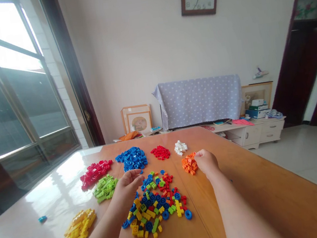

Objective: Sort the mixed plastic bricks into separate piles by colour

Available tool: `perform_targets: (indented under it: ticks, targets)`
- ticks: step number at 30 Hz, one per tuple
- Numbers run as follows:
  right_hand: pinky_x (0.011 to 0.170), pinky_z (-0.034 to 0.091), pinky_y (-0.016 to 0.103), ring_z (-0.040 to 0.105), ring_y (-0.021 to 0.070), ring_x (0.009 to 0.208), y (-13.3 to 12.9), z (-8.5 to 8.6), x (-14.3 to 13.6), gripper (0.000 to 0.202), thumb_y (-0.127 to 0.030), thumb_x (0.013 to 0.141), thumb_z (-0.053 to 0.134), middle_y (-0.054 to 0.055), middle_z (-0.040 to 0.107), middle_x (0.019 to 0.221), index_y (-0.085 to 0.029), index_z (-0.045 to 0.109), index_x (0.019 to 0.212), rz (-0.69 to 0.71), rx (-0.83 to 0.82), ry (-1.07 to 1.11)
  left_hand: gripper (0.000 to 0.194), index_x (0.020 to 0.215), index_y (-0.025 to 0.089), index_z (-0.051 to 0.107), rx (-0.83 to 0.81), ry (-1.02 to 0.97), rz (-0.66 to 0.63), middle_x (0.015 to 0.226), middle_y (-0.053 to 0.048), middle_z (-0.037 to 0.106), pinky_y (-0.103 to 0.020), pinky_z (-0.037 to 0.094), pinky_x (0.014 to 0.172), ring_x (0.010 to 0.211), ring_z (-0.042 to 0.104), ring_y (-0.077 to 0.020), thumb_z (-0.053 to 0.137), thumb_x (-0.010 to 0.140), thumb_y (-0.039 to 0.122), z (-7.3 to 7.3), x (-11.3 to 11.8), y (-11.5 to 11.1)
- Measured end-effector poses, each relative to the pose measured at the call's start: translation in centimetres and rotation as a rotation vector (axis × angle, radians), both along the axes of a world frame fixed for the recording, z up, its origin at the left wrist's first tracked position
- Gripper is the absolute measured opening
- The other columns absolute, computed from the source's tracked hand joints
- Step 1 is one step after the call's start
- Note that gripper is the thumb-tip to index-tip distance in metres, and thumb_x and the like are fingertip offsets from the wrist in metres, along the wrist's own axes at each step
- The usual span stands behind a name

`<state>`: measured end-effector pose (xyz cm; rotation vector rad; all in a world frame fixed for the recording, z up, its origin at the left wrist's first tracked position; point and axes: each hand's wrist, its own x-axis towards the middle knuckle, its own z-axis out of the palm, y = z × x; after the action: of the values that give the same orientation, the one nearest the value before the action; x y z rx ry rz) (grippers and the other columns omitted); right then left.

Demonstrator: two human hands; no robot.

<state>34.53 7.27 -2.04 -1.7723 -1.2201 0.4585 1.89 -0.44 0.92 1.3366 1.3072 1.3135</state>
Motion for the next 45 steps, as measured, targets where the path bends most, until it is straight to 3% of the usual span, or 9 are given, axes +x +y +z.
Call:
perform_targets:
  ticks: [5, 14, 18, 24, 27, 31, 34, 39, 45]
  targets:
    - [0.060, 0.039, 0.024, 0.063, 0.0197, 0.077, 1.0, -1.0, 0.6, 0.015, -0.023, 0.063, 0.065, 0.007, 0.074, 0.086, -0.020, 0.070, 0.077, -0.020, -0.045, -0.142, 0.048, 0.102, 0.014, 0.062, 0.001, -0.005, 0.014, 0.081, -0.005, 0.067, -0.029, 0.045, 0.067, 0.075, 0.062, -0.0194, 0.072, 0.069, 0.048, 0.2, -0.5, 0.1]
    - [0.053, 0.034, 0.022, 0.057, 0.0143, 0.059, 1.6, -2.7, 0.7, 0.016, -0.026, 0.071, 0.057, 0.001, 0.069, 0.065, -0.018, 0.070, 0.076, 0.030, -0.082, -0.185, 0.046, 0.101, 0.015, 0.064, -0.015, -0.090, 0.033, 0.084, -0.006, 0.069, -0.028, 0.045, 0.070, 0.076, 0.062, -0.0183, 0.074, 0.068, 0.045, 0.3, -0.8, 0.1]
    - [0.052, 0.033, 0.023, 0.056, 0.0152, 0.058, 1.2, -2.5, 0.6, 0.017, -0.029, 0.072, 0.057, 0.002, 0.068, 0.064, -0.019, 0.070, 0.075, 0.017, -0.066, -0.186, 0.043, 0.098, 0.016, 0.064, -0.014, -0.105, 0.048, 0.084, -0.006, 0.069, -0.029, 0.046, 0.072, 0.077, 0.062, -0.0187, 0.075, 0.067, 0.044, 0.2, -1.2, 0.2]
    - [0.057, 0.037, 0.023, 0.060, 0.0158, 0.068, 0.7, -0.9, -0.6, 0.021, -0.032, 0.077, 0.055, 0.004, 0.073, 0.081, -0.021, 0.071, 0.085, 0.038, 0.018, -0.183, 0.041, 0.098, 0.016, 0.065, -0.012, -0.065, 0.064, 0.083, -0.006, 0.067, -0.029, 0.045, 0.070, 0.076, 0.060, -0.0178, 0.073, 0.069, 0.043, 0.2, -1.5, 0.4]
    - [0.056, 0.038, 0.022, 0.059, 0.0135, 0.064, 0.1, -0.2, -2.6, 0.023, -0.030, 0.078, 0.054, 0.003, 0.072, 0.080, -0.021, 0.069, 0.092, 0.159, 0.043, -0.135, 0.038, 0.098, 0.016, 0.064, -0.013, -0.048, 0.077, 0.080, -0.005, 0.066, -0.028, 0.044, 0.068, 0.073, 0.059, -0.0169, 0.071, 0.070, 0.041, 0.3, -1.6, 0.3]
    - [0.058, 0.039, 0.021, 0.055, 0.0127, 0.063, -1.7, 0.6, -6.3, 0.021, -0.027, 0.075, 0.056, 0.000, 0.066, 0.072, -0.018, 0.068, 0.090, 0.484, 0.039, -0.149, 0.030, 0.094, 0.016, 0.064, -0.038, -0.012, 0.087, 0.079, -0.005, 0.067, -0.026, 0.042, 0.064, 0.071, 0.059, -0.0166, 0.067, 0.071, 0.035, 0.4, -2.1, 0.3]
    - [0.055, 0.036, 0.019, 0.053, 0.0116, 0.063, -3.6, 0.9, -8.9, 0.016, -0.025, 0.075, 0.056, -0.002, 0.062, 0.067, -0.017, 0.067, 0.084, 0.762, -0.056, -0.167, 0.025, 0.090, 0.017, 0.066, -0.063, 0.051, 0.078, 0.076, -0.004, 0.067, -0.025, 0.040, 0.059, 0.067, 0.058, -0.0158, 0.065, 0.069, 0.029, 0.2, -2.7, 0.4]
    - [0.050, 0.031, 0.019, 0.047, 0.0097, 0.057, -6.0, 1.6, -11.5, 0.016, -0.030, 0.077, 0.061, -0.003, 0.058, 0.064, -0.019, 0.068, 0.085, 0.923, -0.163, -0.219, 0.021, 0.084, 0.019, 0.070, -0.039, 0.309, -0.018, 0.074, -0.003, 0.066, -0.024, 0.037, 0.056, 0.063, 0.055, -0.0155, 0.063, 0.064, 0.022, -0.2, -3.9, -0.1]
    - [0.051, 0.029, 0.020, 0.049, 0.0114, 0.061, -7.2, 2.5, -12.6, 0.039, -0.049, 0.069, 0.075, -0.003, 0.058, 0.070, -0.024, 0.069, 0.098, 1.011, -0.185, -0.353, 0.027, 0.084, 0.023, 0.073, -0.017, 0.518, -0.220, 0.085, -0.004, 0.069, -0.025, 0.040, 0.059, 0.072, 0.059, -0.0202, 0.075, 0.058, 0.027, 0.4, -4.7, -1.5]
